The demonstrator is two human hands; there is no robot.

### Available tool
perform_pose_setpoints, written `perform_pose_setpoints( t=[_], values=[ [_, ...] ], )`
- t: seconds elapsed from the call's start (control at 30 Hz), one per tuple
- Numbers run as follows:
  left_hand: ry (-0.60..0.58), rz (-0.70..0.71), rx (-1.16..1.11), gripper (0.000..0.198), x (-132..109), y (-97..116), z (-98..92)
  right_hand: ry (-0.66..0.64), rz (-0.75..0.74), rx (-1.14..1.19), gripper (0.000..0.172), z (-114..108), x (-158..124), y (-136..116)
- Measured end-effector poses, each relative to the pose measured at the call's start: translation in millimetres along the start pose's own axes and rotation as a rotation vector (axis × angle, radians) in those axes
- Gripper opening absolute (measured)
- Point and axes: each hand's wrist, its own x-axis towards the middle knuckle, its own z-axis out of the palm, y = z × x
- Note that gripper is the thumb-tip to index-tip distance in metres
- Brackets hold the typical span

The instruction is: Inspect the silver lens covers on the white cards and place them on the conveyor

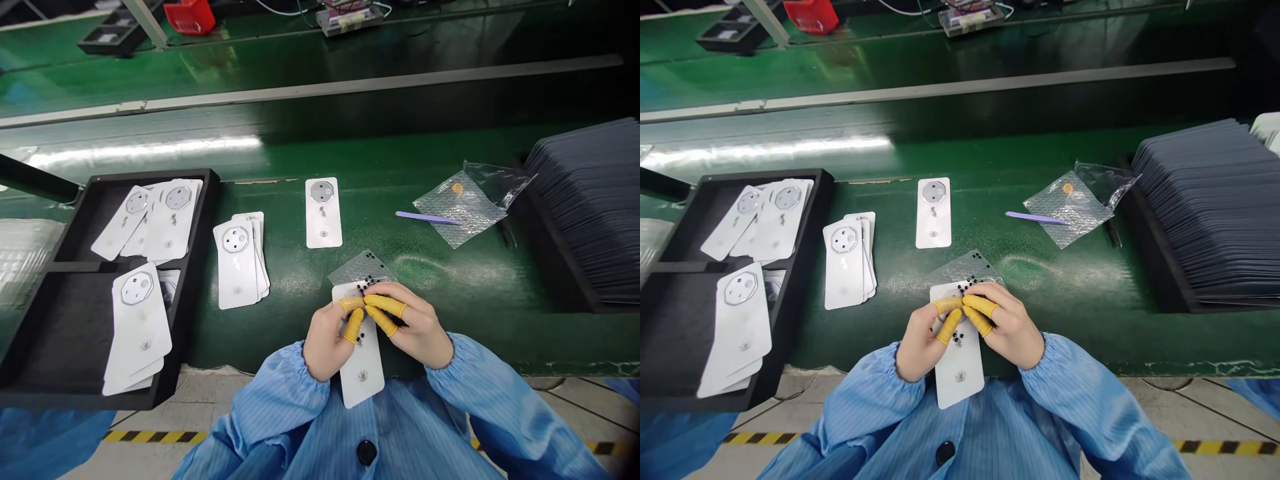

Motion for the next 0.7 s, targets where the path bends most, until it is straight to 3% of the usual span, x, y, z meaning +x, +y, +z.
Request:
perform_pose_setpoints(
  t=[0.13,0.37,0.6,0.7],
  values=[
    [-0.044,0.035,0.075,0.023,1.2,-5.6,-1.8,-0.044,0.019,0.016,0.024,2.8,1.6,5.2],
    [-0.075,0.043,0.109,0.023,5.9,-12.1,-3.4,0.06,0.166,0.102,0.013,16.2,0.6,6.8],
    [-0.069,-0.034,-0.058,0.019,12.6,-12.3,-4.6,0.123,0.272,0.041,0.011,20.9,0.0,7.5],
    [-0.026,-0.115,-0.224,0.021,9.2,-13.2,-15.1,0.17,0.253,-0.029,0.011,21.3,-2.7,11.4]
  ],
)
